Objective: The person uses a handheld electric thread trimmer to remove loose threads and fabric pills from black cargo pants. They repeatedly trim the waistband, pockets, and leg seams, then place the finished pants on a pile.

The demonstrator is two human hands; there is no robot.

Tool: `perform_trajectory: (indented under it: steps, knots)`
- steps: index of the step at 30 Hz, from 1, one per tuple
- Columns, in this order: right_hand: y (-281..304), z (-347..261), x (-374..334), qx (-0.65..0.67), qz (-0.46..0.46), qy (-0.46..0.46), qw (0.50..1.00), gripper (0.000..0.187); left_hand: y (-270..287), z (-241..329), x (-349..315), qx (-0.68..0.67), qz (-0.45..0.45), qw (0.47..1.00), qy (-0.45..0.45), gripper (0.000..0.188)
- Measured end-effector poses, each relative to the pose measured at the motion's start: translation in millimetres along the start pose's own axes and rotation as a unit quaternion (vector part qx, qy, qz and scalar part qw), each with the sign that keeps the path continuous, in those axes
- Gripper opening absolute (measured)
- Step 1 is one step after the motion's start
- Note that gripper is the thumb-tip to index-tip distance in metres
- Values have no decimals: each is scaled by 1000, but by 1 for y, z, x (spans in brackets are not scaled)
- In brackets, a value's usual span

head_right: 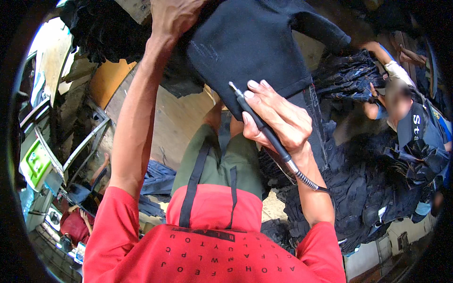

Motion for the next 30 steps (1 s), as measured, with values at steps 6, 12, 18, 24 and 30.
perform_trajectory:
  steps: [6,12,18,24,30]
  knots:
    - [-9,3,11,9,-19,31,999,26,-2,-3,1,4,-1,1000,-13,43]
    - [-11,2,10,16,-17,17,1000,25,-2,-9,0,8,3,1000,-2,43]
    - [-4,3,0,9,-17,-3,1000,27,-6,-13,0,-29,-11,999,11,42]
    - [4,3,-6,2,-22,-7,1000,27,-4,1,-2,17,14,999,-23,42]
    - [10,3,-12,4,-18,-13,1000,29,-10,-9,0,-36,-25,998,35,42]
Point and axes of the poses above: each hand's wrist, its own x-axis towards the middle knuckle, its own y-axis out of the back of the hand, z = x × y, the point moved 9 cm from there along x, towards the middle knuckle, and after that the axes turned 15 degrees about y, right-handed, at the moved point
